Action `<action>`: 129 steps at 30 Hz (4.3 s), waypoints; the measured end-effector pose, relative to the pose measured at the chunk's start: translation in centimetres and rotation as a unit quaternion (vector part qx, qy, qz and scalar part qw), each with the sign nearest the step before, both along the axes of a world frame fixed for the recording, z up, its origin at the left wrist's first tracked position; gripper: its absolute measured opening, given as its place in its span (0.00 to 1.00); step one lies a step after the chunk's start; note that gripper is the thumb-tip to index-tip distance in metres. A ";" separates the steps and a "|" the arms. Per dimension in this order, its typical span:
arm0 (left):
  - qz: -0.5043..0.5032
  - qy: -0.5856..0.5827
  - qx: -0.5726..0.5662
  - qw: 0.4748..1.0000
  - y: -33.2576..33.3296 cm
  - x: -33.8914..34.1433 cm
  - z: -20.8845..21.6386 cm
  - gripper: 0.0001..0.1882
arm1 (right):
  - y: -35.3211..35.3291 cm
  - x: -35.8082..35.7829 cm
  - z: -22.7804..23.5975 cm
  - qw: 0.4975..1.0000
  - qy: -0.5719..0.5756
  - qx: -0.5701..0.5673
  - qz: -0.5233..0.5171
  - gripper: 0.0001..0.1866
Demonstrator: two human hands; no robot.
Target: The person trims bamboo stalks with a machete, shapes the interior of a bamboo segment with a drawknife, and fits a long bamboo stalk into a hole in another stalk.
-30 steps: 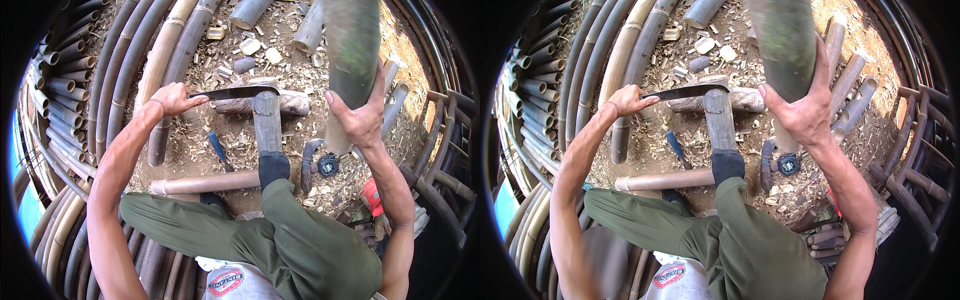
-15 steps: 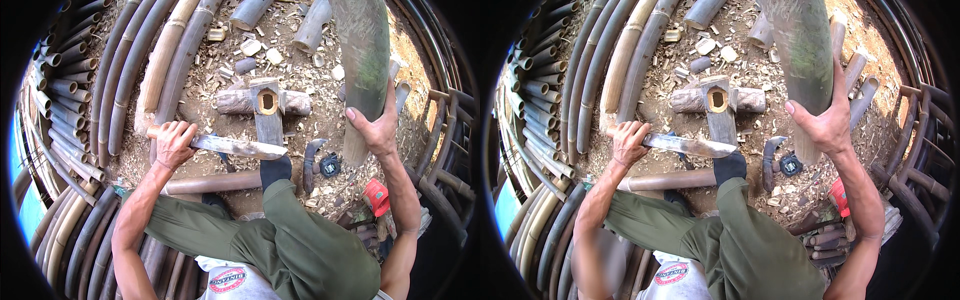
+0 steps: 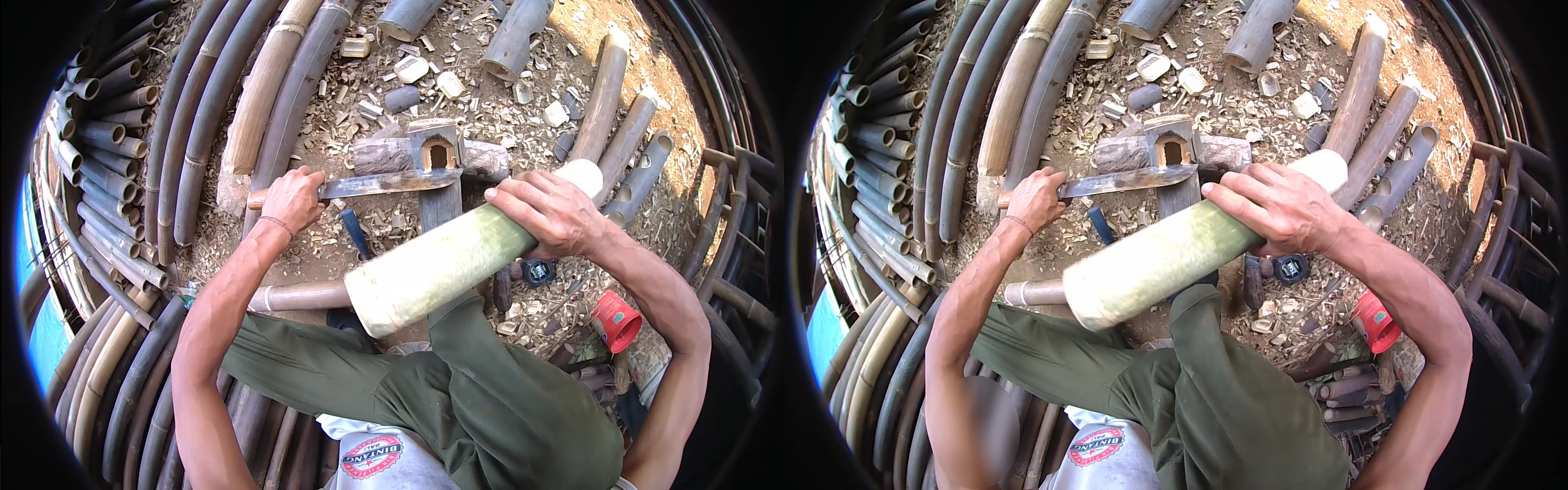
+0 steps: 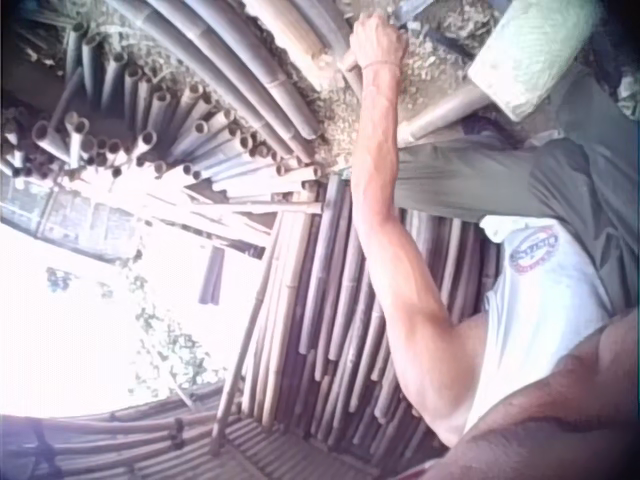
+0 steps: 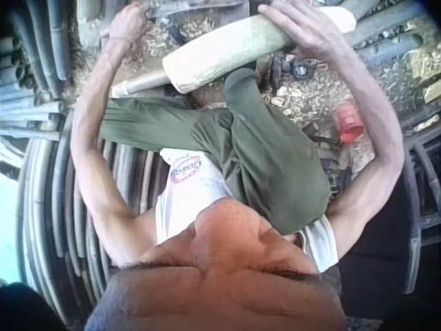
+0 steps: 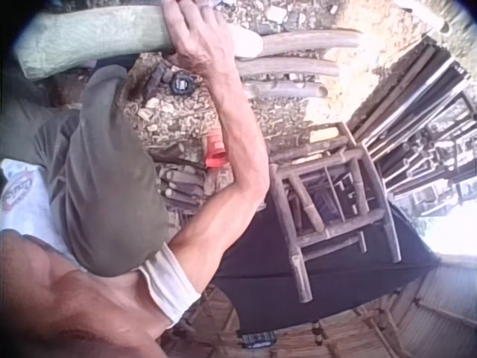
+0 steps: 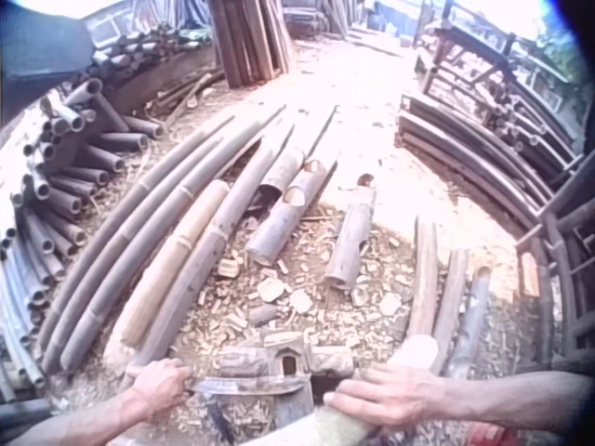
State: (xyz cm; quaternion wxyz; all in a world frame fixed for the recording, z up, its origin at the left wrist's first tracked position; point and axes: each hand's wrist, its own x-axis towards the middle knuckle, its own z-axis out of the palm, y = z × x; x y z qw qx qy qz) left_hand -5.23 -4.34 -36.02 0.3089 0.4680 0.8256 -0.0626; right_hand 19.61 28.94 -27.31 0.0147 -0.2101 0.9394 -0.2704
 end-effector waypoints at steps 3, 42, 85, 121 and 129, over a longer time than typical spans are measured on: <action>0.005 0.001 0.005 1.000 0.3 -0.3 -0.4 0.16 | 1.3 -1.3 -1.6 0.990 -0.034 0.139 -0.011 0.44; 0.030 -0.142 -0.037 0.989 5.1 -7.0 1.7 0.36 | -1.0 0.2 5.9 0.851 -0.174 -0.216 -0.445 0.52; 0.726 0.108 0.084 0.674 -10.9 -0.6 -2.9 0.50 | -15.9 20.6 -14.0 0.703 -0.365 -0.050 -0.608 0.23; 0.655 -0.720 0.190 0.131 15.0 18.2 1.8 0.24 | 0.1 -7.4 -0.7 0.920 -0.378 0.103 0.019 0.18; 0.400 -0.430 -0.006 0.810 12.4 9.8 0.7 0.28 | -14.0 -2.2 -4.7 0.733 -0.375 -0.273 -0.498 0.24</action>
